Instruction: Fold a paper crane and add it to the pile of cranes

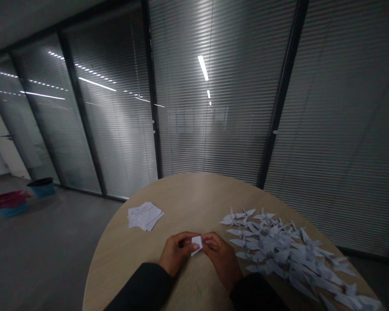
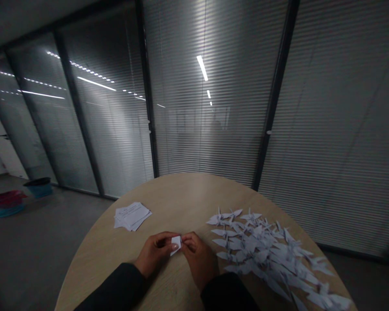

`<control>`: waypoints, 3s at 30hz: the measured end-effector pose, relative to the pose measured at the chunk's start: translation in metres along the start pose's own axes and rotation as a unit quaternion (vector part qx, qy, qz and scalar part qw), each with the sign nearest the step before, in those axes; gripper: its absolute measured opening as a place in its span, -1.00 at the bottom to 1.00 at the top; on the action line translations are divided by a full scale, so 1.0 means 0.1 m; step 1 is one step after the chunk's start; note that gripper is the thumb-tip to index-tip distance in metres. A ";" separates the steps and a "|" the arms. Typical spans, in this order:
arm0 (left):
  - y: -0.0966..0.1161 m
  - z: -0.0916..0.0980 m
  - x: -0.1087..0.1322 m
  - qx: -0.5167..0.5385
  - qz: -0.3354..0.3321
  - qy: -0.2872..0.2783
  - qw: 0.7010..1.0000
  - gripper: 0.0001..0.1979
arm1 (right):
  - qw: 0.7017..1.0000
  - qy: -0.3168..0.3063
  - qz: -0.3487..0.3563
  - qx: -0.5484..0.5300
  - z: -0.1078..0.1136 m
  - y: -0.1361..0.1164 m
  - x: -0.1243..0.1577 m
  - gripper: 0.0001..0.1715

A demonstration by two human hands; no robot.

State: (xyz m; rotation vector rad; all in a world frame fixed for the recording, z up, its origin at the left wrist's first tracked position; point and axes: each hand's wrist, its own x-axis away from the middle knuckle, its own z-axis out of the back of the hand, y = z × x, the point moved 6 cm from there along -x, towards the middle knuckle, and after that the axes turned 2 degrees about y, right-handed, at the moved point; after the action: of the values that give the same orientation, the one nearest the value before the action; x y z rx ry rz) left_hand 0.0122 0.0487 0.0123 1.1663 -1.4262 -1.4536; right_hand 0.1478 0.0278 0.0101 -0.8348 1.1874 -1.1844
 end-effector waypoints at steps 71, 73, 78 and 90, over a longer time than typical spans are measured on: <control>0.03 -0.01 0.05 -0.046 0.030 -0.001 0.998 -0.54 | 0.998 -0.041 -0.043 0.032 0.00 -0.02 -0.04 -0.52; 0.02 -0.01 0.04 -0.053 0.032 0.002 0.998 -0.53 | 0.997 -0.048 -0.037 0.042 -0.01 -0.01 -0.04 -0.54; -0.03 -0.06 0.03 -0.054 0.062 -0.029 0.996 -0.48 | 0.995 -0.028 -0.037 0.084 0.04 -0.01 -0.05 -0.54; 0.00 -0.08 0.06 -0.009 0.085 -0.049 0.995 -0.37 | 0.994 -0.016 -0.014 0.111 0.02 0.11 -0.05 -0.59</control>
State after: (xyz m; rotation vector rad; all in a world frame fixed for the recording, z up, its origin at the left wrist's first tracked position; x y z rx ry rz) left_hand 0.0182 0.0411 0.0117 0.9482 -1.5382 -1.4170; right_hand 0.1528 0.0348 0.0014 -0.7021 0.9995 -1.2934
